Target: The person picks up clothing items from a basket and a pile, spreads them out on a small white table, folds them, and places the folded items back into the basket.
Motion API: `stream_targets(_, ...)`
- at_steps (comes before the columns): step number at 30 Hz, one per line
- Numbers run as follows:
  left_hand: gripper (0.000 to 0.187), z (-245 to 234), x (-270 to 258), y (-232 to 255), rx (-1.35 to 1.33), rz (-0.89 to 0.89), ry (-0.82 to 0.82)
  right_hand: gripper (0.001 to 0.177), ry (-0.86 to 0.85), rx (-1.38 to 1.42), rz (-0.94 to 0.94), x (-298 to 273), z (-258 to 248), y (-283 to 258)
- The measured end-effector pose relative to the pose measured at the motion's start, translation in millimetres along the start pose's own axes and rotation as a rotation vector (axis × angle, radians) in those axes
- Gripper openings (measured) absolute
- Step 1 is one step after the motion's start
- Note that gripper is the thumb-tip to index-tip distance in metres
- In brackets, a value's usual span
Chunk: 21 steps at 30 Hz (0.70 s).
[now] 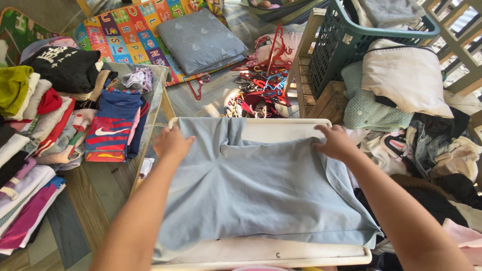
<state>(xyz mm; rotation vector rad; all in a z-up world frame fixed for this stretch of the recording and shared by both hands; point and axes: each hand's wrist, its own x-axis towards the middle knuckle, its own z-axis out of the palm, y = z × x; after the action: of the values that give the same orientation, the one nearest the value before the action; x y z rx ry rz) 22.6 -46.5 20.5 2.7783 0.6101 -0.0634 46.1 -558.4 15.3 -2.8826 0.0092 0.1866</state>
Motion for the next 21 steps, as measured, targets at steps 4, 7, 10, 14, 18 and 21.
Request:
stream_targets(4,0.046,22.2,13.6,19.2,-0.233,-0.120,0.134,0.028,0.169,-0.148,-0.279,-9.0,-4.7,-2.8)
stream_targets(7,0.033,36.3,30.3,22.3,-0.399,-0.025,0.361,0.023,-0.026,0.079,-0.201,-14.2,-24.5,10.5)
stream_targets(10,0.027,43.0,54.3,25.3,-0.842,0.244,0.253,0.024,-0.259,0.358,-0.064,-13.0,-43.7,28.8)
stream_targets(14,0.013,55.4,73.7,34.5,-1.176,0.503,0.207,0.027,-0.474,0.537,0.260,-17.2,-56.6,52.9)
stream_targets(18,0.018,70.4,52.7,30.1,-0.922,0.373,0.265,0.035,-0.548,0.253,0.339,-20.8,-45.3,64.5)
stream_targets(21,0.021,74.4,15.4,28.7,-0.731,0.434,0.408,0.032,-0.635,-0.087,0.290,-5.2,-40.6,61.0)
